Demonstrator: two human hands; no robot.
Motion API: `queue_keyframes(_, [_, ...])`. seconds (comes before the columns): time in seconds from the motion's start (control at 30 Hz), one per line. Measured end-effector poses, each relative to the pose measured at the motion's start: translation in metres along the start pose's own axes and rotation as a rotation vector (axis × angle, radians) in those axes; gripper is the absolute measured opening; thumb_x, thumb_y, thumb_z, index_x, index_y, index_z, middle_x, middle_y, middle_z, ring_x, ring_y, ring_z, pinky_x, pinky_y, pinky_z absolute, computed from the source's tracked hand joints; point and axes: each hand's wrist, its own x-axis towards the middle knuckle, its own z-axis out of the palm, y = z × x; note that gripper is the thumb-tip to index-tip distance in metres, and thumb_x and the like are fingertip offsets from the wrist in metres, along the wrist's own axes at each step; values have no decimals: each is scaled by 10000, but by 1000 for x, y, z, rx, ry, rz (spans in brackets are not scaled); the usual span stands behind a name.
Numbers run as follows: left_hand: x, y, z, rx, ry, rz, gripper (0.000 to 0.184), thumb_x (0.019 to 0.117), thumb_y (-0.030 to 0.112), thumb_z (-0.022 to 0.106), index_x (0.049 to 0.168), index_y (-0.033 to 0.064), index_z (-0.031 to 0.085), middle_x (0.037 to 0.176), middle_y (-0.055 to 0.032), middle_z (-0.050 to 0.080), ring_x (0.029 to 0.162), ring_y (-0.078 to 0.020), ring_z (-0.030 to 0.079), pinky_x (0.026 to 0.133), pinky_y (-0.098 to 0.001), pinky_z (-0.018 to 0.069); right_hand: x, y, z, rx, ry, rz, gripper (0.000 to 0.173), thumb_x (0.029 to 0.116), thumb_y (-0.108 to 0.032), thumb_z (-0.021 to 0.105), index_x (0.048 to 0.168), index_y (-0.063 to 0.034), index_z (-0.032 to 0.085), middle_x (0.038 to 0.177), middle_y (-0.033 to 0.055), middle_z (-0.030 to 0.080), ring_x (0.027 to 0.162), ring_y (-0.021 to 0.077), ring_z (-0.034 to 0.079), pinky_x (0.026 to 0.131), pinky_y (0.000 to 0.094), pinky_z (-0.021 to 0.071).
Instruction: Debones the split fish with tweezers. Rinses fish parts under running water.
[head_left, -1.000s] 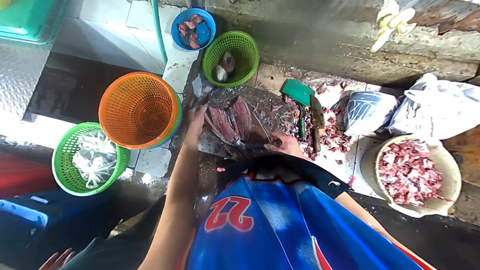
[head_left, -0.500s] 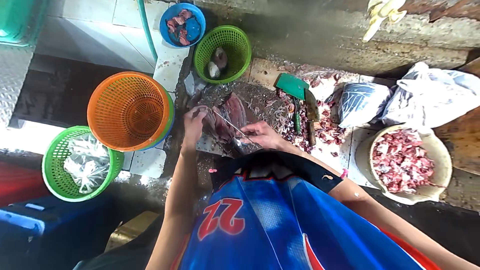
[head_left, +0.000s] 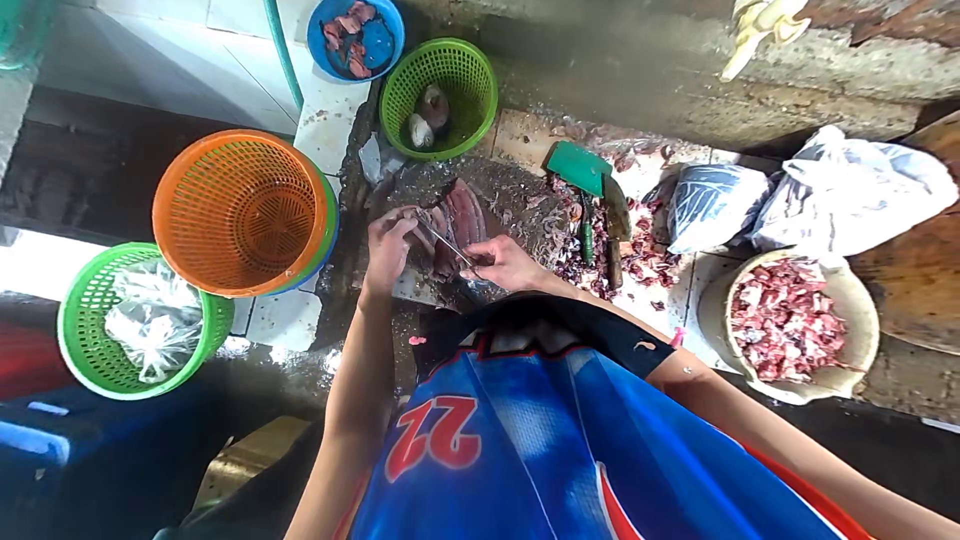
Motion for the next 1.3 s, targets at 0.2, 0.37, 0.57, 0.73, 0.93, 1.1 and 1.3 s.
queue_keyframes(0.2, [4, -6, -3, 44, -63, 66, 181, 965, 59, 536, 1088, 31, 666, 1025, -66, 708, 903, -179, 693, 794, -402, 608, -10, 10, 7, 339, -8, -50, 218, 915, -56, 725, 1124, -3, 749, 949, 78, 759, 825, 96, 709, 797, 288, 609])
queue_keyframes(0.37, [7, -13, 5, 58, -46, 110, 169, 959, 64, 536, 1025, 50, 691, 1003, -45, 719, 911, -154, 689, 814, -388, 595, -15, 14, 7, 336, 7, -44, 249, 911, -42, 728, 1156, 2, 741, 968, 83, 758, 822, 96, 706, 799, 280, 607])
queue_keyframes(0.57, [6, -13, 7, -25, -44, 5, 117, 949, 63, 569, 999, 73, 675, 919, -35, 706, 809, -150, 687, 720, -369, 607, -17, 25, 6, 123, 54, -54, 270, 880, -156, 773, 1135, -67, 763, 877, 41, 754, 723, 71, 674, 717, 306, 588])
queue_keyframes(0.73, [3, -8, 2, -8, -86, -21, 127, 981, 83, 566, 1035, 60, 679, 930, -41, 706, 787, -146, 683, 705, -352, 605, -20, 20, 7, -33, 69, 4, 293, 865, -215, 769, 1136, -103, 773, 899, 49, 762, 780, 114, 700, 772, 392, 589])
queue_keyframes(0.93, [2, -7, 5, -46, 20, -20, 195, 1013, 98, 565, 1141, -2, 673, 1007, -94, 728, 867, -191, 709, 788, -405, 618, -22, 26, 8, -186, 81, -65, 309, 849, -288, 753, 1102, -115, 786, 914, 78, 767, 850, 192, 721, 814, 499, 574])
queue_keyframes(1.1, [2, -6, -1, -27, -2, -34, 187, 1020, 98, 595, 1167, -2, 653, 1022, -86, 714, 876, -178, 701, 803, -393, 613, -24, 23, 7, -174, 73, -44, 300, 854, -282, 763, 1106, -122, 788, 907, 76, 764, 834, 182, 714, 808, 481, 572])
queue_keyframes(1.3, [6, -10, -11, -27, 116, -23, 207, 1029, 132, 606, 1170, -10, 657, 1060, -110, 714, 947, -210, 705, 878, -433, 603, -27, 30, 8, -179, 113, -56, 288, 838, -290, 765, 1064, -113, 784, 864, 66, 750, 789, 174, 698, 766, 474, 563])
